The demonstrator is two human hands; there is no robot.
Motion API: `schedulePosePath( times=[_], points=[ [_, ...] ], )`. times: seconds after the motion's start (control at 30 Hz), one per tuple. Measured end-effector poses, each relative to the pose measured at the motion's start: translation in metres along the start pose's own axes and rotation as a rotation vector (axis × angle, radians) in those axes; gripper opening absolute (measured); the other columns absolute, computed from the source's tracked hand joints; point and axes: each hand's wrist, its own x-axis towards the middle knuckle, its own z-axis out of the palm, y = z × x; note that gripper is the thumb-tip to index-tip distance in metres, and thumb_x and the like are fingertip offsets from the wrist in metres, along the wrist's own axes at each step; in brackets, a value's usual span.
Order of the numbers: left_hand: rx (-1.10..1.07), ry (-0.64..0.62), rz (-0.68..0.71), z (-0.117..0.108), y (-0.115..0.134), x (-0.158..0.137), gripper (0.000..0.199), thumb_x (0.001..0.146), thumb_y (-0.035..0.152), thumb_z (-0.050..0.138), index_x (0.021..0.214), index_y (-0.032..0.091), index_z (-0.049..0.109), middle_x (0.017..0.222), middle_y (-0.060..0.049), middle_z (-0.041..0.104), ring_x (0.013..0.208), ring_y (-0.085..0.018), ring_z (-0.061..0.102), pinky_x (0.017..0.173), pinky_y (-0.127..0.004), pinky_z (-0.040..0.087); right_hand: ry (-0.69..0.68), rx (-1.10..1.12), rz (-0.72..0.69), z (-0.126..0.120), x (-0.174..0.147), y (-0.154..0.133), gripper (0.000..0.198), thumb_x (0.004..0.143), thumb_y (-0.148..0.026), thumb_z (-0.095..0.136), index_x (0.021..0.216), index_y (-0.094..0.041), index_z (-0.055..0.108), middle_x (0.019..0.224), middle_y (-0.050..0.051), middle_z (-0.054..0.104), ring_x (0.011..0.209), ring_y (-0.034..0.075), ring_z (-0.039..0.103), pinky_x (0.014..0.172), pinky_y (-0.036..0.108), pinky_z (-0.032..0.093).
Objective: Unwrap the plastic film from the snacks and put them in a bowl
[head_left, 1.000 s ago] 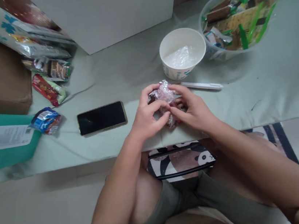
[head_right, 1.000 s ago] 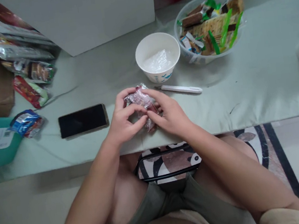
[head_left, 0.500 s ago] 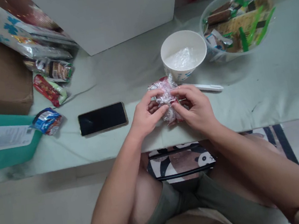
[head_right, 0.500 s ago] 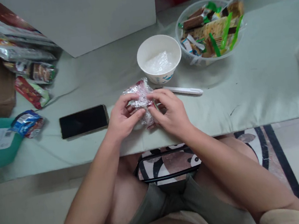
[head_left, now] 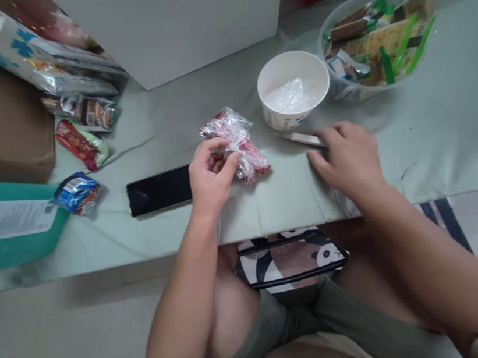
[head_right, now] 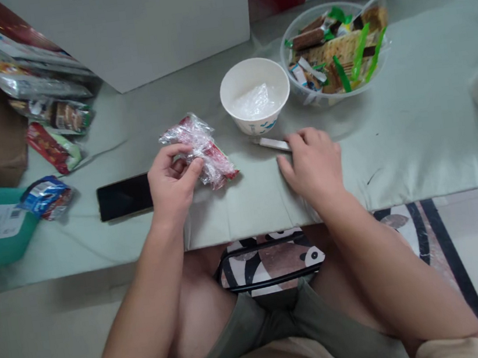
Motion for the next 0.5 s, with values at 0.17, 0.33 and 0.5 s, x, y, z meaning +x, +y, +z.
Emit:
schedulePosePath(
  times=[0.17, 0.33, 0.5],
  points=[
    [0.029, 0.026, -0.023, 0.002, 0.003, 0.0, 0.019, 0.082, 0.025, 0.074, 0.1, 0.024, 0.068, 0.105, -0.003, 0.068, 0.081, -0.011, 0.066, 0.074, -0.023, 0.058, -0.19, 0.086, -0.069, -0.01, -0.003, -0.002, 0.018, 0.088, -0.035, 0.058, 0.084, -0.02, 0.069, 0.08, 0.01, 0.066, 0.075, 0.024, 0.056, 0.065, 0.035, 0.035],
    [0.062, 0.021, -0.024, 0.001, 0.005, -0.002, 0.019, 0.083, 0.025, 0.073, 0.101, 0.024, 0.068, 0.107, -0.003, 0.069, 0.081, -0.012, 0.065, 0.073, -0.023, 0.057, -0.423, 0.528, 0.064, -0.027, -0.001, -0.017, 0.024, 0.086, -0.043, 0.058, 0.08, -0.021, 0.063, 0.065, 0.002, 0.06, 0.058, 0.016, 0.05, 0.058, 0.031, 0.035],
    [0.082, 0.006, 0.025, 0.002, 0.008, -0.005, 0.017, 0.084, 0.022, 0.071, 0.101, 0.023, 0.069, 0.104, -0.003, 0.067, 0.085, -0.013, 0.066, 0.077, -0.024, 0.057, -0.532, 1.046, 0.1, -0.028, 0.0, -0.036, 0.026, 0.08, -0.046, 0.065, 0.078, -0.021, 0.058, 0.06, -0.003, 0.054, 0.051, 0.011, 0.045, 0.05, 0.026, 0.035]
  ],
)
